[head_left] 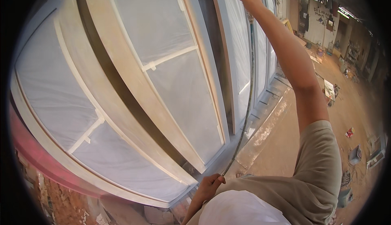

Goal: The person uses a spray gun to apply a coat of paint to a large, white, rectangular wooden frame standing upright in a workshop. They move the spray gun in steady vertical and horizontal strokes to cover the surface evenly.

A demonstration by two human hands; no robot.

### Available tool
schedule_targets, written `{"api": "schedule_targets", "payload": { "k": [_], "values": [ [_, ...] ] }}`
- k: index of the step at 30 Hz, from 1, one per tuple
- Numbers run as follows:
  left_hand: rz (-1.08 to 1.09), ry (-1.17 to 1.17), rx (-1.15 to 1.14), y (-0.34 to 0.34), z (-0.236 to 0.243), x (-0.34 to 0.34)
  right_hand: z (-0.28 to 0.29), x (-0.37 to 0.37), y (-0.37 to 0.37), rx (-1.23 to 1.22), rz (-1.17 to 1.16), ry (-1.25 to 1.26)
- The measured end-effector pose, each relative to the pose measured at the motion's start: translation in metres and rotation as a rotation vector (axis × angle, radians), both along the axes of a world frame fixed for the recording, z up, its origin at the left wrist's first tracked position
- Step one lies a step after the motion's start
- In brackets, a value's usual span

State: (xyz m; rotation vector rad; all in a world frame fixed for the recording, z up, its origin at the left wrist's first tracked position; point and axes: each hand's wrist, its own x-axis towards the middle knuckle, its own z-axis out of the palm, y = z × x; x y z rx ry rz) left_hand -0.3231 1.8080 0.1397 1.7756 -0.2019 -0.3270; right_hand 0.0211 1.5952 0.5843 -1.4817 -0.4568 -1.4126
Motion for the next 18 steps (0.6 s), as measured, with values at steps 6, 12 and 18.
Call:
{"api": "schedule_targets", "payload": {
  "k": [6,12,18],
  "values": [
    [0.035,-0.081,-0.039,0.004,-0.008,0.000,0.004,-0.002,0.007,-0.021,-0.016,0.061],
    [-0.002,-0.004,0.089,0.019,-0.003,-0.014,-0.094,0.013,-0.003,-0.097,-0.103,0.368],
    [-0.105,-0.014,0.117,0.031,-0.005,-0.023,-0.216,-0.015,-0.016,-0.143,-0.129,0.673]
  ]
}}
